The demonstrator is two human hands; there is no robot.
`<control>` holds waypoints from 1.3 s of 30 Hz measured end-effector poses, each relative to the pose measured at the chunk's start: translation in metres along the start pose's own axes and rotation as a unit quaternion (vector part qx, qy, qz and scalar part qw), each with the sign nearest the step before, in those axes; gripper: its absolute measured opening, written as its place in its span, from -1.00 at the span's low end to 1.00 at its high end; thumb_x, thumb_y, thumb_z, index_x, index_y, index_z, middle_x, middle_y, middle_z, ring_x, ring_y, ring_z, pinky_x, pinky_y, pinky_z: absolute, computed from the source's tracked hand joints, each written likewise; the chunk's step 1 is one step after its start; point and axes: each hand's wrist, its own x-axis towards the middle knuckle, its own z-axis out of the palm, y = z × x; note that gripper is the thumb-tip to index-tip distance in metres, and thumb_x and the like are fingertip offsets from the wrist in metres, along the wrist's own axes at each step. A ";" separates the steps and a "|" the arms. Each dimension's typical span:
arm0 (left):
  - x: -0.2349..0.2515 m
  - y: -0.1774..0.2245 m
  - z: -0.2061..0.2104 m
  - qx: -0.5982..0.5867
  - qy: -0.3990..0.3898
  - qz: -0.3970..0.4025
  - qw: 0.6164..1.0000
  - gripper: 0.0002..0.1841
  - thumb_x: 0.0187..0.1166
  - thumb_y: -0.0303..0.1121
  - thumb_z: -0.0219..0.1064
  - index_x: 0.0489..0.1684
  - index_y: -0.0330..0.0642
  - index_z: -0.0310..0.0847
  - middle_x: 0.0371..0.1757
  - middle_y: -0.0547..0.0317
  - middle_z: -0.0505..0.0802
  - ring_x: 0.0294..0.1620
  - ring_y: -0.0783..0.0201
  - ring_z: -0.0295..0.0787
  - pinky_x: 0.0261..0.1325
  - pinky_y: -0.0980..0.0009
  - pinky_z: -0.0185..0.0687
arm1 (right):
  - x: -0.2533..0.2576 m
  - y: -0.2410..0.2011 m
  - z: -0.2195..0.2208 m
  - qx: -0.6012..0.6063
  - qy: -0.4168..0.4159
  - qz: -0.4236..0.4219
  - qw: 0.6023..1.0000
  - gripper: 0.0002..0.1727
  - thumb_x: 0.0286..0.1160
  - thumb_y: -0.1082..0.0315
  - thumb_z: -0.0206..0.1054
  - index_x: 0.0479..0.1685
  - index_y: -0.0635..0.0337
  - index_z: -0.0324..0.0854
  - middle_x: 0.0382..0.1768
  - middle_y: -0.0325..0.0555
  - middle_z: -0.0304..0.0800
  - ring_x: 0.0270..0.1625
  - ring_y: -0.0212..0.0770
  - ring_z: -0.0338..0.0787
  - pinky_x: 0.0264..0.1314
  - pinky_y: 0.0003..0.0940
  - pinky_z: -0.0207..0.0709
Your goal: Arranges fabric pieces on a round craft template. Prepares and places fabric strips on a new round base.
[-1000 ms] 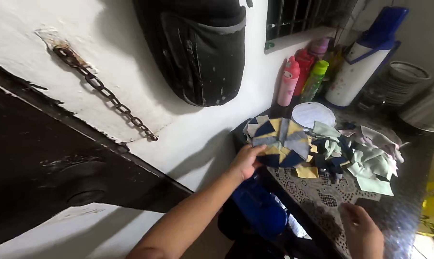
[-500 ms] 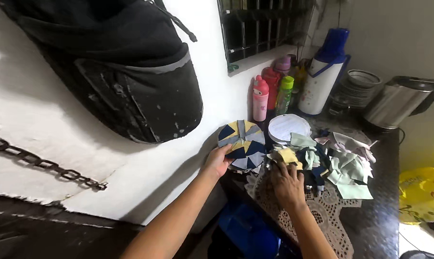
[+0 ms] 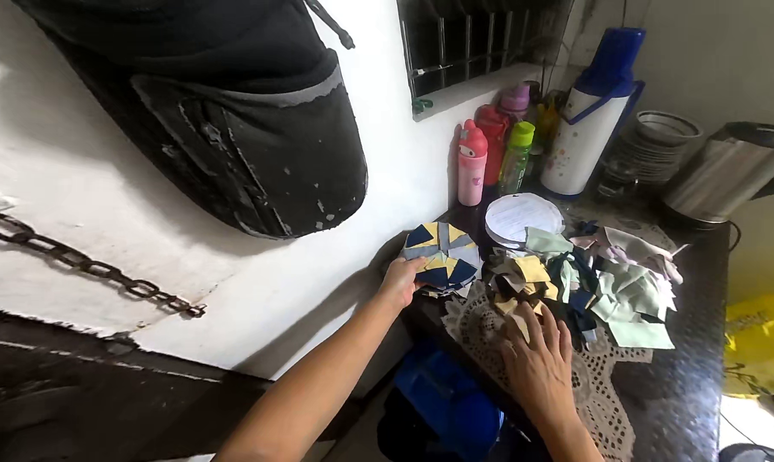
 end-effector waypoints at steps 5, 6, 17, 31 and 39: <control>0.004 0.003 -0.004 0.019 -0.008 -0.002 1.000 -0.57 0.75 -0.42 0.24 0.55 -0.30 0.37 0.35 -0.18 0.70 0.23 0.09 0.77 0.16 0.21 0.76 | -0.047 0.011 -0.029 0.025 -0.012 0.009 1.000 -0.64 0.44 0.19 0.34 0.11 0.06 0.89 0.46 0.20 0.69 0.54 0.53 0.53 0.50 0.59 0.23; 0.002 0.005 -0.006 0.021 -0.014 -0.002 1.000 -0.55 0.74 -0.41 0.25 0.57 -0.29 0.36 0.38 -0.17 0.69 0.26 0.08 0.75 0.17 0.20 0.75 | -0.053 0.011 -0.036 0.035 -0.019 0.017 0.999 -0.64 0.44 0.19 0.35 0.10 0.10 0.89 0.44 0.24 0.69 0.53 0.56 0.52 0.48 0.60 0.23; -0.009 0.020 -0.030 0.414 0.047 0.264 0.870 -0.49 0.71 -0.29 0.26 0.57 -0.40 0.44 0.47 -0.36 0.63 0.39 -0.19 0.67 0.46 -0.08 0.55 | -0.089 0.025 -0.043 0.061 -0.016 0.081 0.995 -0.61 0.48 0.21 0.35 0.19 0.19 0.84 0.40 0.35 0.69 0.53 0.61 0.48 0.54 0.54 0.17; 0.023 -0.012 0.067 0.693 -0.069 0.234 0.679 -0.32 0.82 0.18 -0.10 0.89 0.12 0.14 0.92 -0.12 0.09 0.92 -0.29 -0.23 0.77 -0.46 -0.45 | -0.093 0.024 -0.036 0.007 0.002 0.090 0.996 -0.56 0.48 0.10 0.31 0.15 0.16 0.86 0.36 0.26 0.75 0.50 0.51 0.58 0.53 0.49 0.24; 0.023 -0.017 0.067 0.702 -0.051 0.248 0.666 -0.34 0.81 0.15 -0.02 0.85 0.10 0.22 0.88 -0.18 0.18 0.89 -0.35 -0.11 0.75 -0.48 -0.37 | -0.098 0.024 -0.028 -0.010 0.049 0.087 0.995 -0.61 0.49 0.10 0.28 0.07 0.09 0.89 0.14 0.07 0.89 0.29 0.25 0.80 0.29 0.26 0.57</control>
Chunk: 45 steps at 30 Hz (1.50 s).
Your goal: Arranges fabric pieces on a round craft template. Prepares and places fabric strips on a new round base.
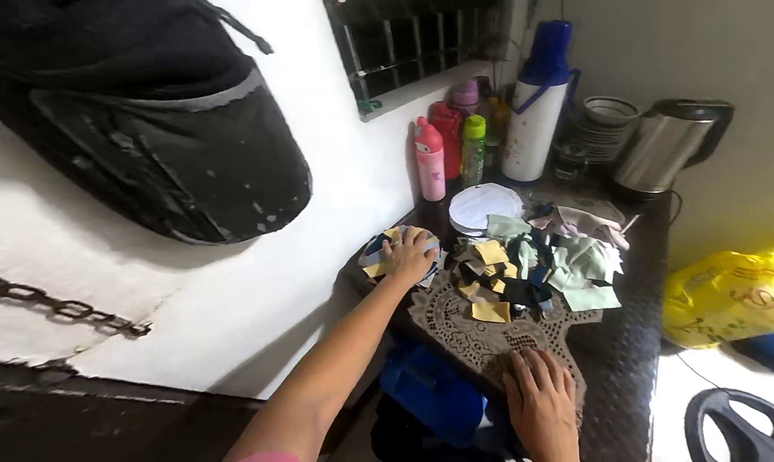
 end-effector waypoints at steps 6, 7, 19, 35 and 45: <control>0.001 0.026 -0.021 -0.003 0.027 0.023 0.999 -0.23 0.80 0.17 0.02 0.89 -0.12 0.08 0.88 -0.36 0.05 0.89 -0.44 -0.25 0.71 -0.55 -0.47 | 0.001 0.000 0.003 0.011 0.002 -0.011 1.000 -0.64 0.51 0.12 0.24 -0.03 0.06 0.91 0.04 -0.03 0.91 0.18 0.09 0.86 0.21 0.06 0.68; 0.002 0.037 -0.024 -0.018 0.059 0.051 0.997 -0.25 0.79 0.12 0.08 0.86 -0.14 0.15 0.87 -0.35 0.10 0.89 -0.42 -0.21 0.72 -0.53 -0.44 | 0.001 0.000 0.004 0.009 0.004 -0.012 1.000 -0.65 0.51 0.13 0.25 -0.03 0.05 0.91 0.04 -0.04 0.91 0.18 0.08 0.86 0.21 0.05 0.69; -0.003 0.139 0.006 -0.037 -0.121 0.290 0.949 -0.45 0.73 -0.01 0.21 0.55 -0.19 0.57 0.65 -0.16 0.54 0.76 -0.19 0.26 0.73 -0.31 0.00 | 0.001 0.000 0.005 0.006 0.012 -0.012 1.000 -0.67 0.51 0.14 0.24 -0.05 0.01 0.92 0.03 -0.09 0.92 0.19 0.02 0.86 0.19 -0.03 0.69; 0.096 0.087 -0.017 0.069 -0.054 0.255 0.963 -0.73 0.67 -0.50 0.25 0.24 -0.37 0.69 0.18 -0.32 0.81 0.30 -0.30 0.73 0.39 -0.26 0.53 | 0.000 -0.002 0.003 -0.009 0.000 -0.011 1.000 -0.67 0.53 0.15 0.23 -0.04 0.00 0.91 0.03 -0.09 0.92 0.18 0.00 0.85 0.19 -0.10 0.67; 0.103 0.067 -0.010 -0.002 -0.010 0.270 0.963 -0.79 0.70 -0.46 0.25 -0.03 -0.35 0.81 -0.05 -0.27 0.89 0.11 -0.27 0.82 0.27 -0.28 0.58 | -0.001 -0.001 0.005 -0.013 0.006 -0.013 1.000 -0.67 0.56 0.13 0.22 -0.06 -0.02 0.91 0.04 -0.11 0.91 0.20 -0.01 0.84 0.20 -0.11 0.66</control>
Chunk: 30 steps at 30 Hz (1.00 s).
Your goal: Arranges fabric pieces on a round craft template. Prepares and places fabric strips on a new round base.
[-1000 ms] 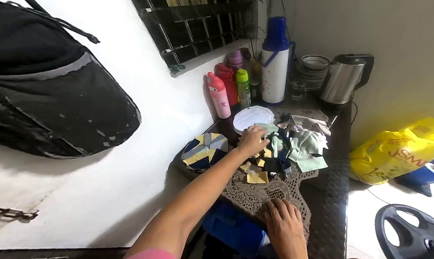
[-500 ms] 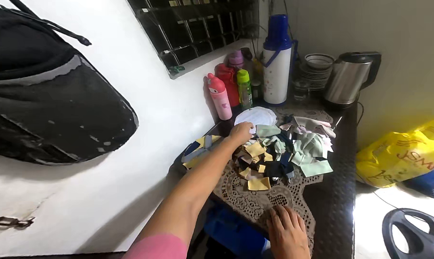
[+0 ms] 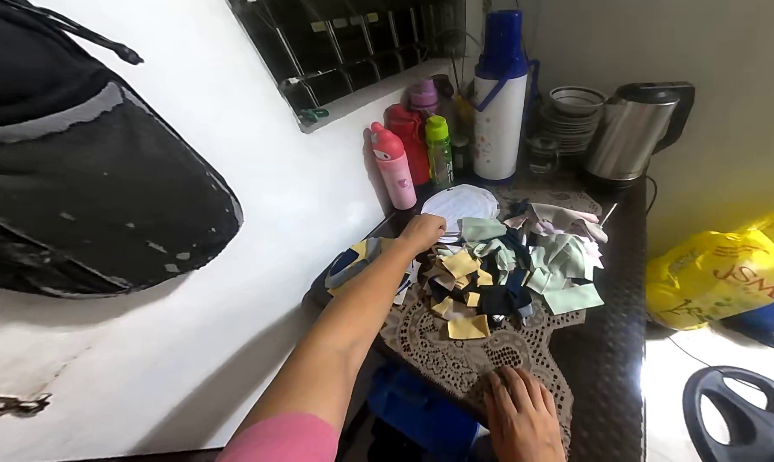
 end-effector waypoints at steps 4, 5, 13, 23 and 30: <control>-0.003 0.003 0.003 -0.015 0.016 -0.020 1.000 -0.77 0.72 -0.48 0.20 0.01 -0.37 0.80 -0.03 -0.32 0.88 0.12 -0.32 0.82 0.27 -0.30 0.57 | 0.000 -0.001 0.000 -0.006 0.002 -0.001 1.000 -0.66 0.56 0.13 0.20 -0.07 -0.02 0.91 0.04 -0.11 0.91 0.19 -0.02 0.85 0.20 -0.12 0.66; -0.003 0.003 0.002 -0.019 0.021 -0.030 0.999 -0.76 0.73 -0.47 0.19 0.02 -0.38 0.79 -0.04 -0.34 0.87 0.11 -0.33 0.82 0.26 -0.30 0.58 | 0.001 -0.001 0.000 -0.006 0.001 -0.002 1.000 -0.66 0.56 0.13 0.20 -0.07 -0.01 0.91 0.04 -0.10 0.91 0.19 -0.01 0.84 0.20 -0.12 0.66; -0.009 0.010 -0.035 -0.066 0.173 -0.140 0.973 -0.75 0.72 -0.47 0.14 0.14 -0.46 0.64 0.08 -0.42 0.81 0.20 -0.37 0.77 0.27 -0.32 0.58 | 0.000 0.000 0.002 -0.006 0.008 -0.001 1.000 -0.66 0.56 0.14 0.19 -0.09 -0.01 0.91 0.02 -0.11 0.92 0.17 -0.01 0.85 0.18 -0.09 0.68; -0.109 0.107 -0.026 -0.024 0.323 0.219 0.920 -0.80 0.62 -0.41 0.31 -0.16 -0.34 0.84 -0.05 -0.15 0.90 0.10 -0.11 0.85 0.23 -0.05 0.73 | -0.002 0.011 -0.024 0.188 0.131 0.114 0.967 -0.71 0.52 0.29 0.28 -0.01 0.23 0.85 0.10 0.16 0.84 0.23 0.07 0.81 0.31 -0.05 0.66; -0.188 0.187 0.083 -0.075 0.246 0.441 0.860 -0.81 0.60 -0.49 0.24 -0.36 -0.10 0.77 -0.23 0.14 0.89 -0.04 0.17 0.87 0.22 0.26 0.75 | -0.009 0.056 -0.072 0.144 0.193 0.187 0.952 -0.71 0.57 0.32 0.17 -0.09 0.23 0.82 -0.02 0.03 0.83 0.18 -0.11 0.74 0.32 -0.25 0.56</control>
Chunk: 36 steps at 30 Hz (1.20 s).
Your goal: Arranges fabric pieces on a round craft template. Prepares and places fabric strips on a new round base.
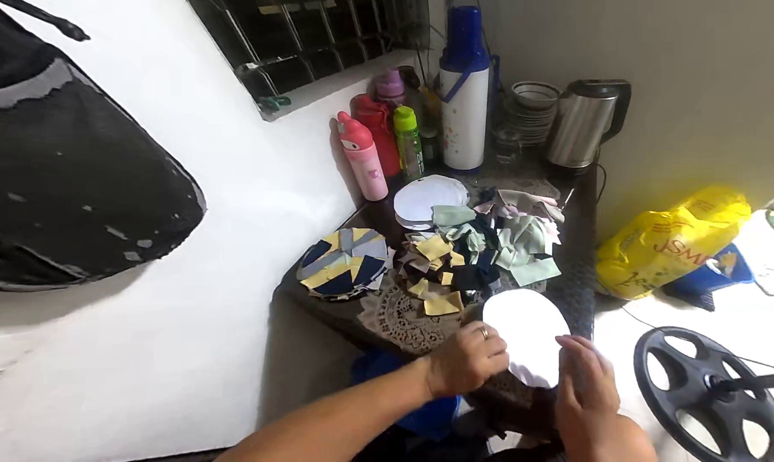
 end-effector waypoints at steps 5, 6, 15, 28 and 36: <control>-0.011 0.001 0.008 -0.014 -0.037 -0.005 0.999 -0.84 0.54 -0.53 0.27 -0.35 -0.14 0.78 -0.19 0.12 0.91 -0.01 0.18 0.89 0.18 0.30 0.77 | -0.002 0.009 0.002 -0.114 -0.157 0.021 0.981 -0.75 0.39 0.39 0.32 -0.08 0.15 0.89 0.08 0.15 0.86 0.23 0.41 0.74 0.11 0.40 0.52; -0.014 -0.001 0.006 -0.017 -0.047 -0.007 0.999 -0.85 0.53 -0.53 0.28 -0.34 -0.15 0.78 -0.16 0.11 0.91 0.01 0.18 0.90 0.19 0.31 0.77 | -0.004 0.009 0.005 -0.129 -0.182 0.027 0.974 -0.74 0.37 0.42 0.35 -0.04 0.14 0.89 0.12 0.18 0.85 0.27 0.44 0.71 0.15 0.45 0.48; 0.011 -0.045 -0.006 -0.068 -0.112 -0.142 0.981 -0.68 0.68 -0.22 0.24 -0.19 -0.29 0.85 0.02 -0.04 0.93 0.21 -0.01 0.87 0.33 0.04 0.71 | -0.015 0.013 0.012 -0.193 -0.175 -0.026 0.965 -0.66 0.40 0.29 0.23 0.01 0.03 0.89 0.15 0.07 0.86 0.29 0.33 0.74 0.22 0.35 0.50; 0.089 -0.098 -0.019 -0.002 -0.302 -0.496 0.814 -0.65 0.75 -0.31 0.10 0.27 -0.28 0.71 0.35 -0.18 0.74 0.52 -0.13 0.56 0.58 -0.06 0.36 | -0.018 0.016 0.013 -0.200 -0.169 -0.025 0.965 -0.67 0.42 0.27 0.24 0.01 0.00 0.90 0.17 0.02 0.86 0.30 0.27 0.75 0.25 0.29 0.51; 0.115 -0.116 0.023 -0.092 -0.233 -0.573 0.780 -0.70 0.71 -0.26 0.25 0.13 -0.29 0.75 0.23 -0.19 0.81 0.38 -0.10 0.69 0.45 -0.11 0.49 | -0.018 0.016 0.014 -0.204 -0.162 -0.029 0.965 -0.65 0.41 0.26 0.22 0.01 -0.02 0.90 0.16 -0.01 0.86 0.30 0.24 0.76 0.26 0.27 0.50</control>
